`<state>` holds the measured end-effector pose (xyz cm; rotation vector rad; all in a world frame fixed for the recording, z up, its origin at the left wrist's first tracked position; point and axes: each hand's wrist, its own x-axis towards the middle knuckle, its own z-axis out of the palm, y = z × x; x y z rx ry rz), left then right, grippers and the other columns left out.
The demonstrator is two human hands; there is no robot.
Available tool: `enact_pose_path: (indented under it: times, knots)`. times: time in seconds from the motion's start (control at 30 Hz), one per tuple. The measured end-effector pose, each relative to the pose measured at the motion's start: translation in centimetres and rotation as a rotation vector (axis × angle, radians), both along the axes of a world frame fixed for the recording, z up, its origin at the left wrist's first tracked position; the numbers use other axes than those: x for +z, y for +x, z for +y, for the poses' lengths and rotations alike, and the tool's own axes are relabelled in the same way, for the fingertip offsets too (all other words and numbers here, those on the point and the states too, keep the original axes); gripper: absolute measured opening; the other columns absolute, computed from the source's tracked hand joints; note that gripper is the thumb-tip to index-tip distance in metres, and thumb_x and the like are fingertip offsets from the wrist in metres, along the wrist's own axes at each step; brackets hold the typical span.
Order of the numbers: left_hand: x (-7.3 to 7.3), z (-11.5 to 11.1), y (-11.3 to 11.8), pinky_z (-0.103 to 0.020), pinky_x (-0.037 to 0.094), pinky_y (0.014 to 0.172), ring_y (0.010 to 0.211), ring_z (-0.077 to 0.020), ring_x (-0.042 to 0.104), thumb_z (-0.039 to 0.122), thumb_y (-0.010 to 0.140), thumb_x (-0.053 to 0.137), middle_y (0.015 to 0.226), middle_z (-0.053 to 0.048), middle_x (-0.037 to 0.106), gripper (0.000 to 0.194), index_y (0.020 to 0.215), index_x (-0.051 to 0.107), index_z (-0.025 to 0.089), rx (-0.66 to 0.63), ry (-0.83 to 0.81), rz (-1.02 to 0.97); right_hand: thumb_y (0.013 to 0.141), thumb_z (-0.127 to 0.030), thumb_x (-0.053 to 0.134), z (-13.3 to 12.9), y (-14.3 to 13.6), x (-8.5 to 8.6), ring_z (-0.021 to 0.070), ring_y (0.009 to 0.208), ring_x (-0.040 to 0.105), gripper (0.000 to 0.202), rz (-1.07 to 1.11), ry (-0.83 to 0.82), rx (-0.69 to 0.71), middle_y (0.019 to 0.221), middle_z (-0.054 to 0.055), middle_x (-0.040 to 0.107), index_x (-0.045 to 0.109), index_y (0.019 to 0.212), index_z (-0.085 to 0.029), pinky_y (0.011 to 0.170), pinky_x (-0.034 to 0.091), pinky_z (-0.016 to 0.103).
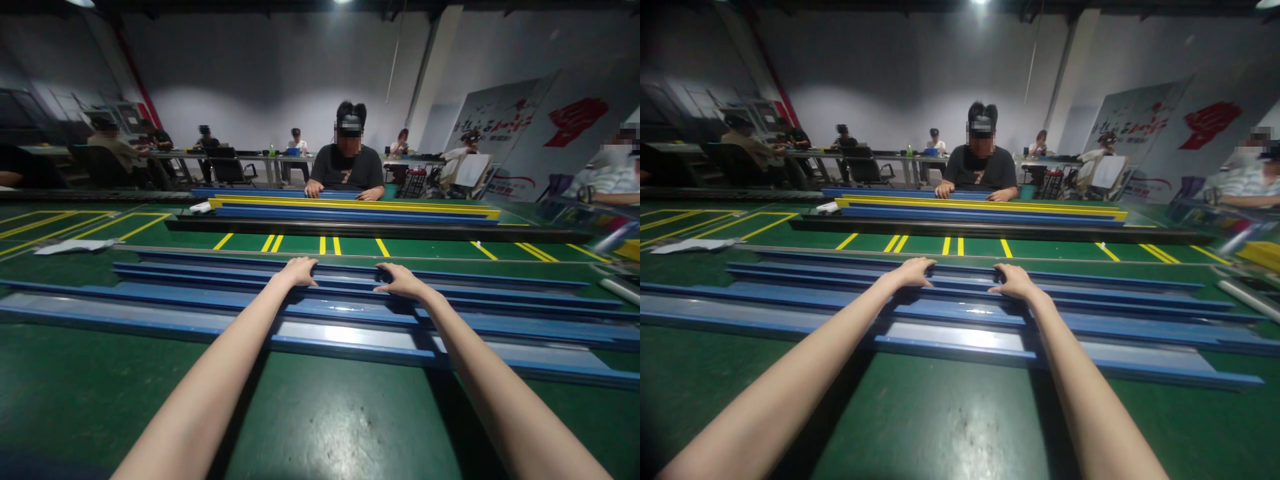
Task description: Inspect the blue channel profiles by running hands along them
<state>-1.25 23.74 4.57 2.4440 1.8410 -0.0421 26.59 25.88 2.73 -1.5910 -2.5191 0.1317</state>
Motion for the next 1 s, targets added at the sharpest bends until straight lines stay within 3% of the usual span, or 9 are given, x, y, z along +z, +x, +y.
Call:
enact_pose_path:
  times: [0.2, 0.43, 0.57, 0.83, 1.0]
  knots:
    - [0.4, 0.2, -0.4, -0.039, 0.041, 0.085, 0.108, -0.0301, 0.049, 0.048, 0.058, 0.065, 0.120, -0.011, 0.053, 0.072, 0.123, 0.044, 0.022, -0.012, -0.009, 0.022, 0.063, -0.047, 0.064, 0.6, 0.4, -0.1, 0.0240, 0.103, 0.052, 0.062, -0.094, 0.030, 0.018, 0.113, 0.009, 0.057, 0.050, 0.118, -0.021, 0.083, 0.040, 0.035]
    - [1.9, -1.0, -0.2, -0.038, 0.042, 0.080, 0.102, -0.0312, 0.052, 0.052, 0.057, 0.065, 0.114, -0.010, 0.056, 0.073, 0.123, 0.046, 0.026, -0.039, 0.115, 0.124, 0.062, -0.048, 0.065, -0.3, 0.8, 1.2, 0.0247, 0.103, 0.051, 0.069, -0.129, 0.128, 0.066, 0.115, 0.012, 0.055, 0.048, 0.122, -0.019, 0.082, 0.040, 0.032]
    - [3.8, -1.9, -0.1, -0.035, 0.040, 0.080, 0.100, -0.0294, 0.052, 0.054, 0.056, 0.065, 0.109, -0.009, 0.057, 0.073, 0.121, 0.047, 0.026, -0.072, 0.192, 0.157, 0.063, -0.047, 0.064, -1.6, 0.7, 3.6, 0.0249, 0.099, 0.051, 0.070, -0.164, 0.191, 0.087, 0.112, 0.014, 0.056, 0.047, 0.122, -0.014, 0.078, 0.040, 0.030]
    - [9.7, -5.8, -1.0, -0.031, 0.035, 0.085, 0.105, -0.0267, 0.049, 0.065, 0.057, 0.057, 0.115, -0.006, 0.053, 0.083, 0.128, 0.037, 0.026, -0.111, 0.285, 0.214, 0.065, -0.056, 0.057, -6.4, 0.8, 10.8, 0.0269, 0.095, 0.052, 0.068, -0.246, 0.410, 0.152, 0.110, 0.011, 0.057, 0.049, 0.120, -0.017, 0.070, 0.040, 0.032]
    - [11.1, -10.0, -1.9, -0.032, 0.031, 0.085, 0.103, -0.0256, 0.049, 0.067, 0.056, 0.055, 0.114, -0.006, 0.055, 0.083, 0.126, 0.040, 0.025, -0.132, 0.304, 0.261, 0.060, -0.064, 0.054, -10.9, 0.1, 13.0, 0.0262, 0.088, 0.055, 0.066, -0.296, 0.438, 0.173, 0.098, 0.007, 0.063, 0.057, 0.110, -0.021, 0.061, 0.038, 0.029]
